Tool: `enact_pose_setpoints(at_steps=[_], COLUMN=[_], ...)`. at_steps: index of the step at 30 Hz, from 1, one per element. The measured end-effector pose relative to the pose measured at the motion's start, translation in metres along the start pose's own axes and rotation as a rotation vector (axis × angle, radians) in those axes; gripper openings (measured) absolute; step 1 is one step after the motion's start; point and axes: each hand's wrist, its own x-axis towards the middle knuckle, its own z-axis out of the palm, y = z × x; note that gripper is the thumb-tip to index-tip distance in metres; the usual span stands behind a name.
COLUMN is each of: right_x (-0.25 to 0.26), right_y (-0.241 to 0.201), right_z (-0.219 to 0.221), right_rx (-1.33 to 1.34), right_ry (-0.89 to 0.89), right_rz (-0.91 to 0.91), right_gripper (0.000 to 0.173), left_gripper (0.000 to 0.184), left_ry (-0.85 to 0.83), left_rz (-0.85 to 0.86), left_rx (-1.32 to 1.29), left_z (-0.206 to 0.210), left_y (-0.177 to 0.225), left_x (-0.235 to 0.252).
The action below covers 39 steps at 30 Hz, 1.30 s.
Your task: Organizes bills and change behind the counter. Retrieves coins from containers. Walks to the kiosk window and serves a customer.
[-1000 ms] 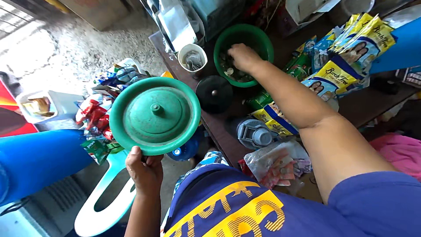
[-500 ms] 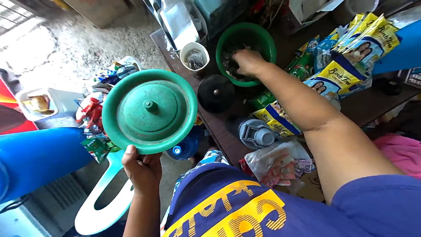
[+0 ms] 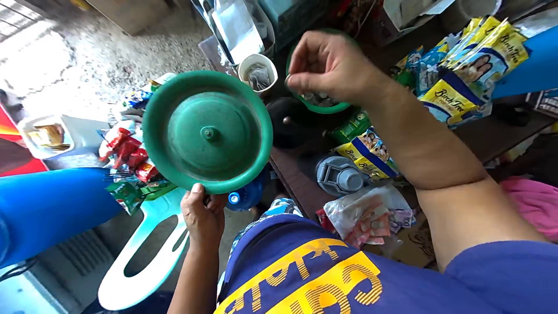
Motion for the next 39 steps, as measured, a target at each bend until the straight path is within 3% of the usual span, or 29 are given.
enact_pose_setpoints(at_steps=[3,6,9,11,14,17,22,31,35,39], right_x=[-0.009,-0.006,0.009,0.016,0.025,0.038,0.054,0.050,0.047,0.048], right_y=[-0.018,-0.017,0.009,0.039,0.083,0.113,0.120,0.133,0.142,0.136], right_z=[0.032,0.021,-0.024,-0.050,-0.056,-0.041,-0.022,-0.027,-0.023,-0.020], right_rx=[0.074,-0.023,-0.189,-0.375,-0.617,-0.782,-1.045,-1.064,-0.997,-0.985], right_ry=[-0.171,-0.071,0.164,0.217,0.148,0.048,-0.105,-0.069,0.026,0.040], right_rz=[-0.097,-0.126,0.076,0.258,0.363,0.276,0.319,0.355,0.344,0.386], right_gripper=[0.017,0.019,0.021,0.023,0.024,0.028,0.027,0.031,0.032,0.042], left_gripper=[0.034,0.035,0.036,0.035,0.034,0.032,0.031,0.034,0.032,0.032], left_ry=[-0.011,0.002,0.009,0.005,0.010,0.015,0.026,0.030,0.033,0.036], left_rz=[-0.061,-0.119,-0.145,-0.143,-0.136,-0.122,-0.116,-0.111,-0.110,-0.099], left_rx=[-0.006,-0.052,-0.085,-0.084,-0.073,-0.059,-0.074,-0.092,-0.112,-0.124], left_z=[0.007,0.011,0.009,0.008,0.008,0.006,0.005,0.000,-0.001,-0.003], left_y=[-0.006,-0.012,-0.018,-0.019,-0.016,-0.014,-0.012,-0.014,-0.013,-0.012], left_x=[-0.002,-0.004,-0.007,-0.009,-0.009,-0.007,-0.007,-0.009,-0.011,-0.013])
